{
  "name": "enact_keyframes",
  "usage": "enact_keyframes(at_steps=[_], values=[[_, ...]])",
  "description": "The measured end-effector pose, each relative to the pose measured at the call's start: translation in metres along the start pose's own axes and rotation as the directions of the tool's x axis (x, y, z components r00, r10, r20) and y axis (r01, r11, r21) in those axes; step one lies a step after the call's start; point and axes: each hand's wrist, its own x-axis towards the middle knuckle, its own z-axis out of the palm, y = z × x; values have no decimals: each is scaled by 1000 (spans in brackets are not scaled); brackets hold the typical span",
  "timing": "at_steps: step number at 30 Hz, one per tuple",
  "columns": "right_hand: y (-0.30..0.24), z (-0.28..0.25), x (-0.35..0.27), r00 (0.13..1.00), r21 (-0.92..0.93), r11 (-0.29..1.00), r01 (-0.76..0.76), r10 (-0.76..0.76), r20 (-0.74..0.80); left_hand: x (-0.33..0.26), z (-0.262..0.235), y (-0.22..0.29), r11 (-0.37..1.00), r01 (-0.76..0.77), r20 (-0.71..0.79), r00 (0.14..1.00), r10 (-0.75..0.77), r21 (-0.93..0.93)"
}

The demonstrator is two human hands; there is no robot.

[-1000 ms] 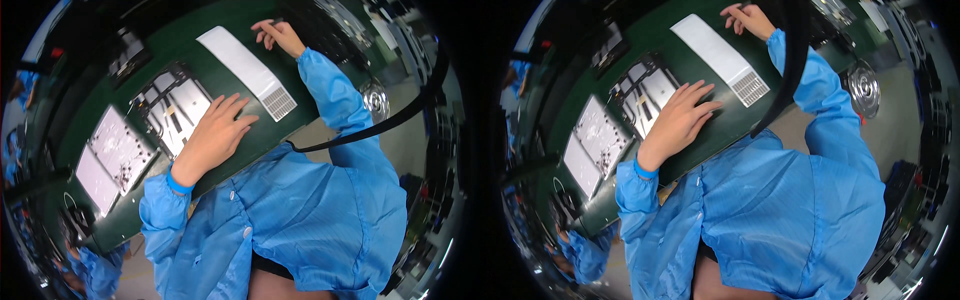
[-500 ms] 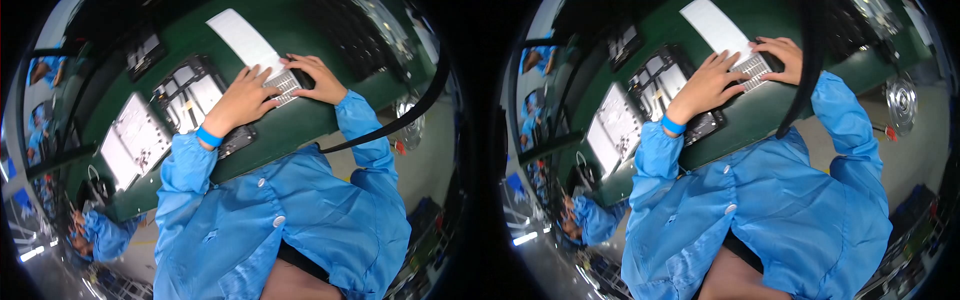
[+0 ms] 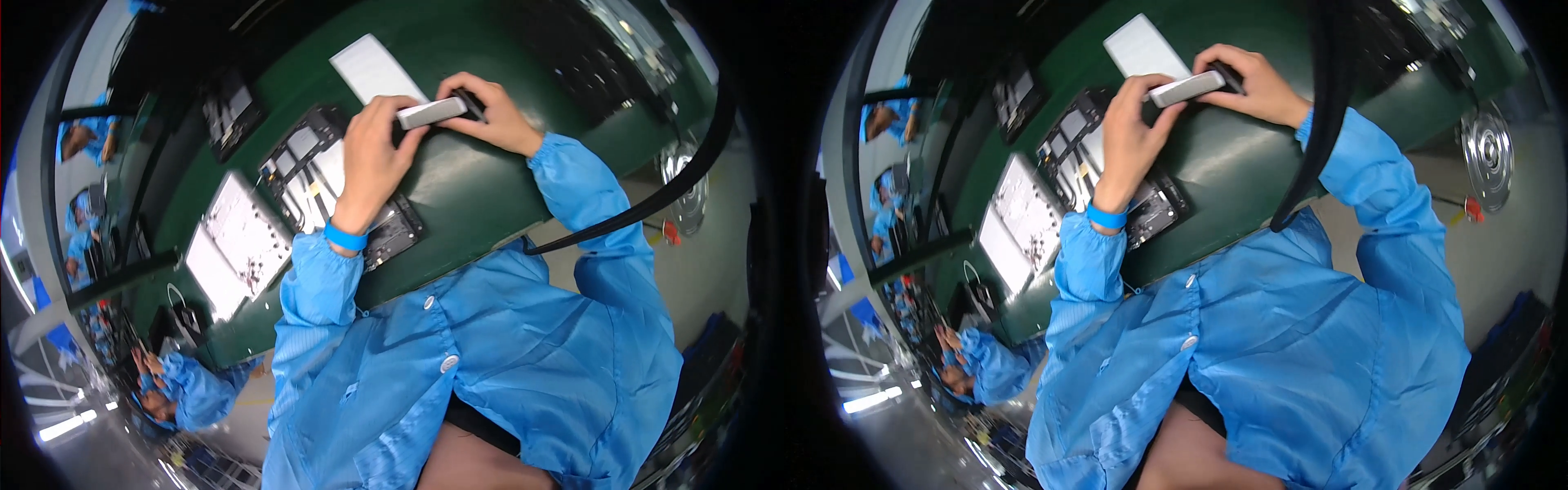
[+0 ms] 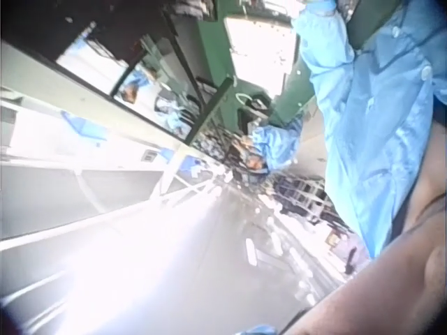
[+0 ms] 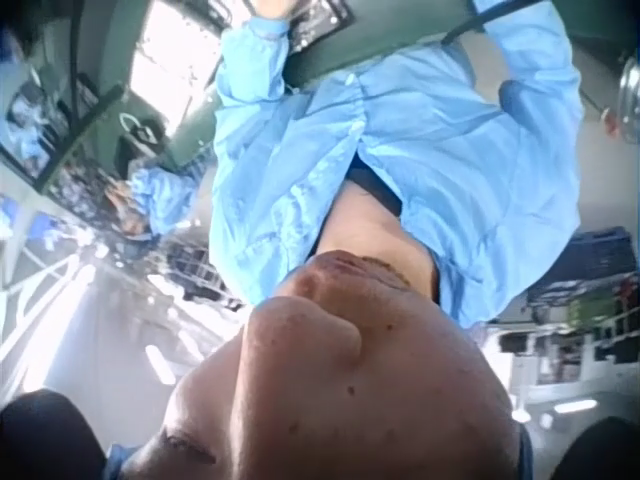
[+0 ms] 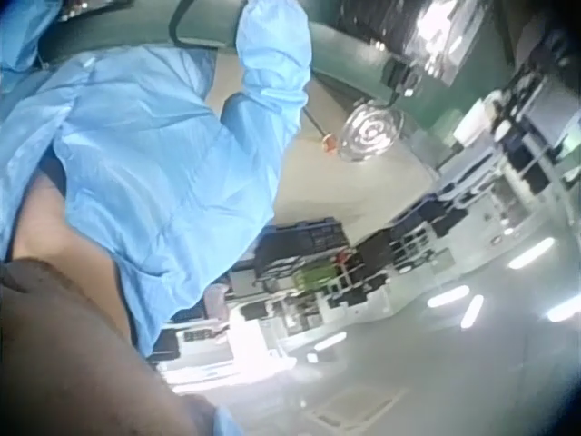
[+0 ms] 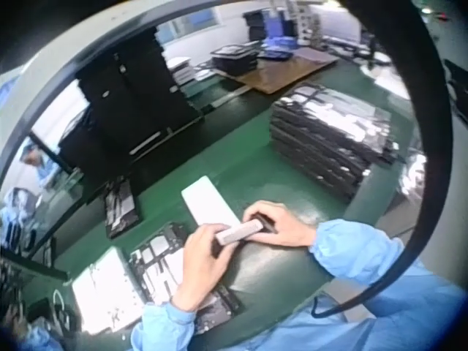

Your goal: The person assembles internal components into a tablet chassis and applies sticker labels to the device. The components are secured with screws using a screwdriver.

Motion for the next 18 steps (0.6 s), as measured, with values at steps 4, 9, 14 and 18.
enact_keyframes(at_steps=[4, 9, 14, 18], values=[[-5, 2, -1, 999, 86, 995, -42, 42, -1, -1, -3, 1, 997, 69, -24, 997, -68, 17], [-6, 4, -3, 996, 55, 998, -41, 45, -71, 1, -2, 11, 998, 51, -43, 998, -53, -47], [-6, 3, -4, 994, -50, 996, 77, -80, -77, -2, -4, 3, 992, 113, 7, 994, -113, -62], [-3, 2, -5, 983, -116, 984, 134, -147, -108, -4, -2, -6, 995, 68, -25, 997, -70, -74]])
